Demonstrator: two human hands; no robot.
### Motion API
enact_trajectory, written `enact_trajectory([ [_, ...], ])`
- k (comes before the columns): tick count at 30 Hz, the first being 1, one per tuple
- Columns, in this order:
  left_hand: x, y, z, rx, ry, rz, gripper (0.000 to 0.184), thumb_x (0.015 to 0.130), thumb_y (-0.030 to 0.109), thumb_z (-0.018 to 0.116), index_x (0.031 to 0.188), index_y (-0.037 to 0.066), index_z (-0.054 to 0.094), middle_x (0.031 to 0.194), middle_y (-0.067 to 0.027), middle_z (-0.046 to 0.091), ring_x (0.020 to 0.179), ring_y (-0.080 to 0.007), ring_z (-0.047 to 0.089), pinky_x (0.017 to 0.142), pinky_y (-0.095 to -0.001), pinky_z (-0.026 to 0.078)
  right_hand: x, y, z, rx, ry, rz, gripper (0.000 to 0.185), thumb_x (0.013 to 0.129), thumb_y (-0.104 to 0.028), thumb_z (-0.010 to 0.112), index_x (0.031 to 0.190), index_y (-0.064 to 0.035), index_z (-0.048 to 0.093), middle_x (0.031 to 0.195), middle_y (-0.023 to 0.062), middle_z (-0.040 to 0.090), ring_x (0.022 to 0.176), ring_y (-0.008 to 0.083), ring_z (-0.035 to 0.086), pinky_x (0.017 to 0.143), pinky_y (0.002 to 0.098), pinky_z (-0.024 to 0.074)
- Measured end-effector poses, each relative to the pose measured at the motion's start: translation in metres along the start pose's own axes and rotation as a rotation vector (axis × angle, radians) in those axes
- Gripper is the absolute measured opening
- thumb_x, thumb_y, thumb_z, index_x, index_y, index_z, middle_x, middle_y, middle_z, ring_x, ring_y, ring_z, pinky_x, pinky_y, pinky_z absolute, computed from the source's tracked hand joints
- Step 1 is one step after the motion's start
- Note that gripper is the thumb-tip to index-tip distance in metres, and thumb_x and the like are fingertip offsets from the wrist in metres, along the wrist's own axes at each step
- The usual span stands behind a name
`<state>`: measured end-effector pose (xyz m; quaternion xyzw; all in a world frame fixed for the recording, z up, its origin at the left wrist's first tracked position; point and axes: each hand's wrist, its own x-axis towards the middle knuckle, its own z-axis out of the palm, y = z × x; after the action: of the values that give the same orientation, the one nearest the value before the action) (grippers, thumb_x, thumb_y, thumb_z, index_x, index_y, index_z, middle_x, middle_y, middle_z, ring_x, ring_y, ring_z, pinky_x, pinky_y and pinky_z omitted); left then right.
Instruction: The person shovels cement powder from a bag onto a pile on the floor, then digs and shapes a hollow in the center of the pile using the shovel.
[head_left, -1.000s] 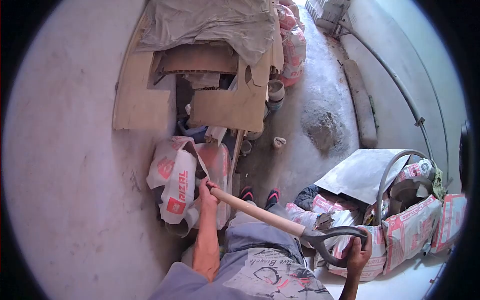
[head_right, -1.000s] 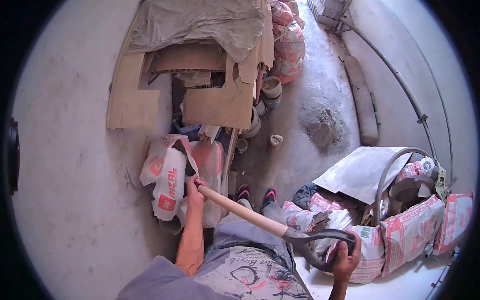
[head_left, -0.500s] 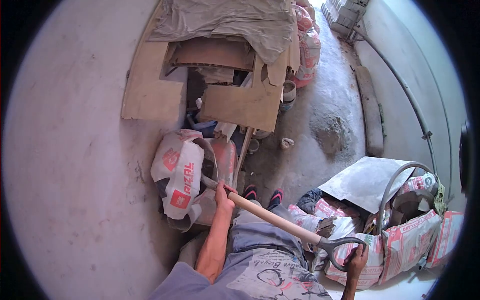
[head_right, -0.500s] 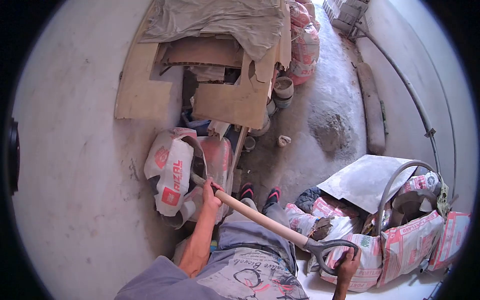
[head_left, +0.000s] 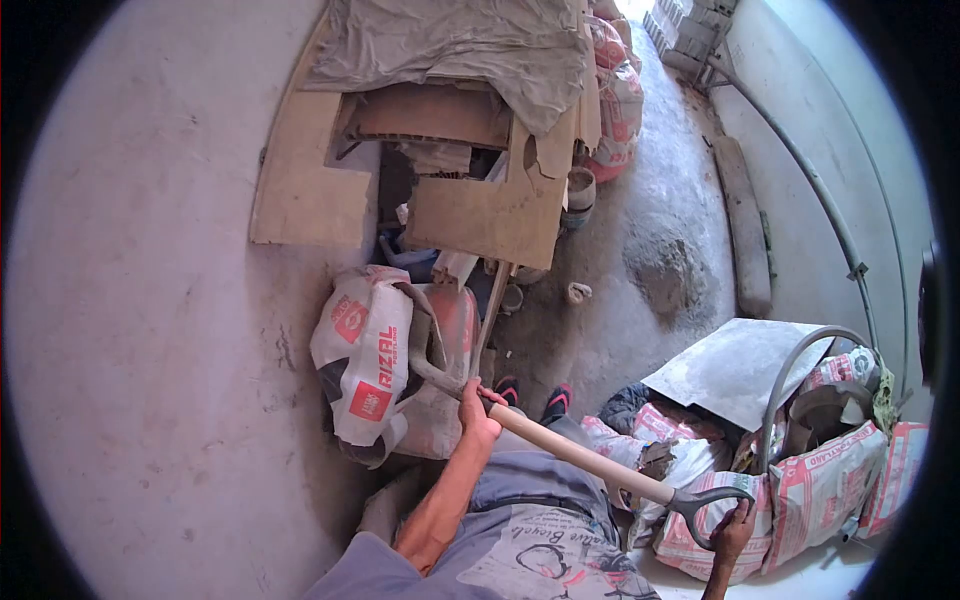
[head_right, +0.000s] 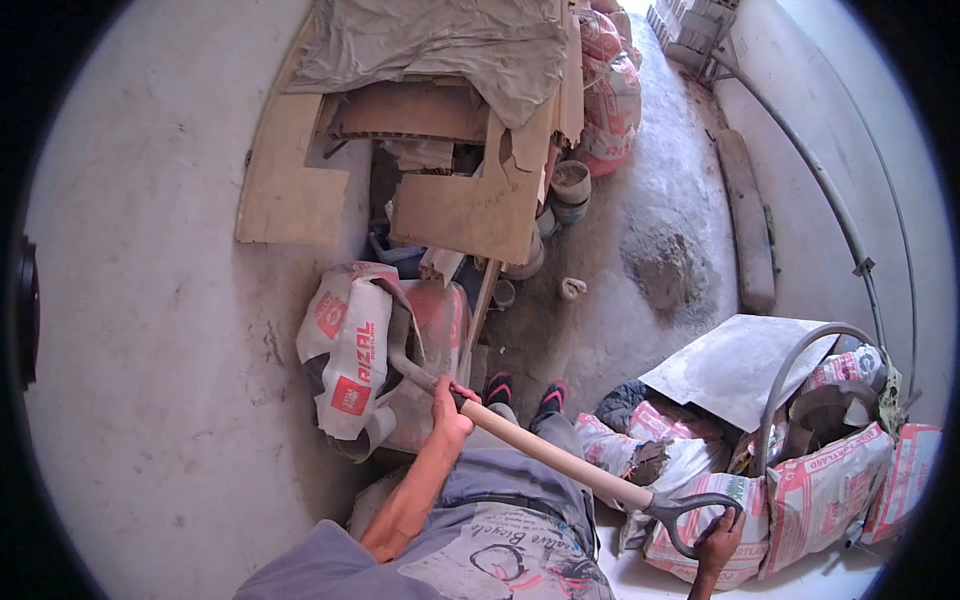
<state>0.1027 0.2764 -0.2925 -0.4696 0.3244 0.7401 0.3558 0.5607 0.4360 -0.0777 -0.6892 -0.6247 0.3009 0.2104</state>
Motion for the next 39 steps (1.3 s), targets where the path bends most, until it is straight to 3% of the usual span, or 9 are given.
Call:
enact_trajectory([
  [4, -0.019, -0.01, 0.01, -0.027, -0.02, -0.028, 0.024, 0.077, 0.019, 0.064, 0.065, 0.017, 0.043, 0.054, 0.0044, 0.043, 0.046, -0.0101, 0.044, 0.05, -0.0298, 0.042, 0.008, 0.01, -0.014, 0.045, 0.004, 0.043, 0.026, 0.098, -0.03, 0.042, 0.09, -0.0069, 0.049, 0.056, -0.0039, 0.037, 0.041, 0.0052, 0.034, 0.038, 0.0236, 0.0262],
  [7, -0.018, -0.019, 0.008, -0.077, -0.016, -0.052, 0.024, 0.076, 0.018, 0.064, 0.064, 0.017, 0.043, 0.054, 0.0048, 0.044, 0.047, -0.0096, 0.044, 0.05, -0.0286, 0.042, 0.035, 0.074, -0.031, -0.183, 0.099, -0.223, 0.027, 0.098, -0.031, 0.042, 0.09, -0.0066, 0.05, 0.055, -0.0042, 0.036, 0.039, 0.0055, 0.032, 0.036, 0.024, 0.0245],
  [10, -0.026, -0.03, 0.012, -0.074, -0.033, -0.013, 0.024, 0.076, 0.017, 0.064, 0.065, 0.016, 0.043, 0.055, 0.0038, 0.045, 0.048, -0.0106, 0.044, 0.051, -0.0288, 0.042, 0.023, 0.005, -0.028, -0.013, 0.003, -0.024, 0.028, 0.098, -0.03, 0.042, 0.089, -0.0047, 0.05, 0.056, -0.0022, 0.038, 0.045, 0.0076, 0.035, 0.042, 0.0253, 0.0282],
  [19, -0.047, -0.058, 0.025, -0.068, -0.052, -0.022, 0.022, 0.077, 0.017, 0.063, 0.067, 0.016, 0.044, 0.056, 0.0031, 0.044, 0.048, -0.0107, 0.044, 0.052, -0.0286, 0.043, 0.059, 0.069, -0.058, -0.216, 0.119, -0.293, 0.029, 0.098, -0.032, 0.042, 0.085, -0.0068, 0.05, 0.059, -0.0019, 0.038, 0.044, 0.0078, 0.034, 0.042, 0.0244, 0.0269],
  [25, -0.048, -0.08, 0.026, -0.029, -0.039, 0.007, 0.026, 0.075, 0.019, 0.065, 0.063, 0.018, 0.043, 0.055, 0.005, 0.044, 0.047, -0.008, 0.042, 0.05, -0.0266, 0.04, 0.056, 0.027, -0.06, -0.083, 0.075, -0.135, 0.03, 0.098, -0.032, 0.041, 0.087, -0.0066, 0.051, 0.059, -0.001, 0.04, 0.044, 0.0082, 0.035, 0.043, 0.0247, 0.0281],
  [28, -0.05, -0.087, 0.028, -0.028, -0.033, 0.005, 0.025, 0.075, 0.018, 0.065, 0.063, 0.018, 0.043, 0.056, 0.0046, 0.044, 0.047, -0.0082, 0.042, 0.05, -0.0269, 0.04, 0.06, 0.011, -0.074, -0.182, -0.061, -0.002, 0.039, 0.099, -0.033, 0.037, 0.105, 0.001, 0.055, 0.085, 0.0105, 0.056, 0.075, 0.0201, 0.05, 0.071, 0.0315, 0.0383],
  [31, -0.048, -0.097, 0.028, -0.016, -0.023, 0.006, 0.024, 0.075, 0.019, 0.064, 0.064, 0.018, 0.043, 0.056, 0.005, 0.044, 0.047, -0.0082, 0.042, 0.051, -0.0272, 0.041, 0.07, 0.034, -0.079, -0.235, -0.016, -0.19, 0.042, 0.099, -0.033, 0.036, 0.11, 0.0028, 0.055, 0.094, 0.0127, 0.059, 0.084, 0.023, 0.053, 0.078, 0.0328, 0.0399],
  [35, -0.043, -0.106, 0.022, -0.037, -0.049, -0.045, 0.024, 0.076, 0.018, 0.065, 0.065, 0.018, 0.044, 0.054, 0.0055, 0.044, 0.047, -0.0097, 0.044, 0.051, -0.0294, 0.042, 0.066, 0.016, -0.079, -0.143, 0.006, -0.118, 0.031, 0.098, -0.033, 0.04, 0.09, -0.0055, 0.052, 0.056, -0.0015, 0.039, 0.042, 0.0082, 0.039, 0.041, 0.0253, 0.0311],
  [39, -0.041, -0.116, 0.02, -0.036, -0.031, -0.051, 0.024, 0.076, 0.018, 0.064, 0.064, 0.018, 0.043, 0.054, 0.0067, 0.044, 0.047, -0.0083, 0.043, 0.052, -0.0288, 0.042, 0.071, 0.033, -0.091, -0.025, -0.026, 0.087, 0.031, 0.099, -0.033, 0.039, 0.089, -0.0055, 0.051, 0.057, -0.0013, 0.039, 0.042, 0.0083, 0.037, 0.04, 0.0257, 0.0292],
])
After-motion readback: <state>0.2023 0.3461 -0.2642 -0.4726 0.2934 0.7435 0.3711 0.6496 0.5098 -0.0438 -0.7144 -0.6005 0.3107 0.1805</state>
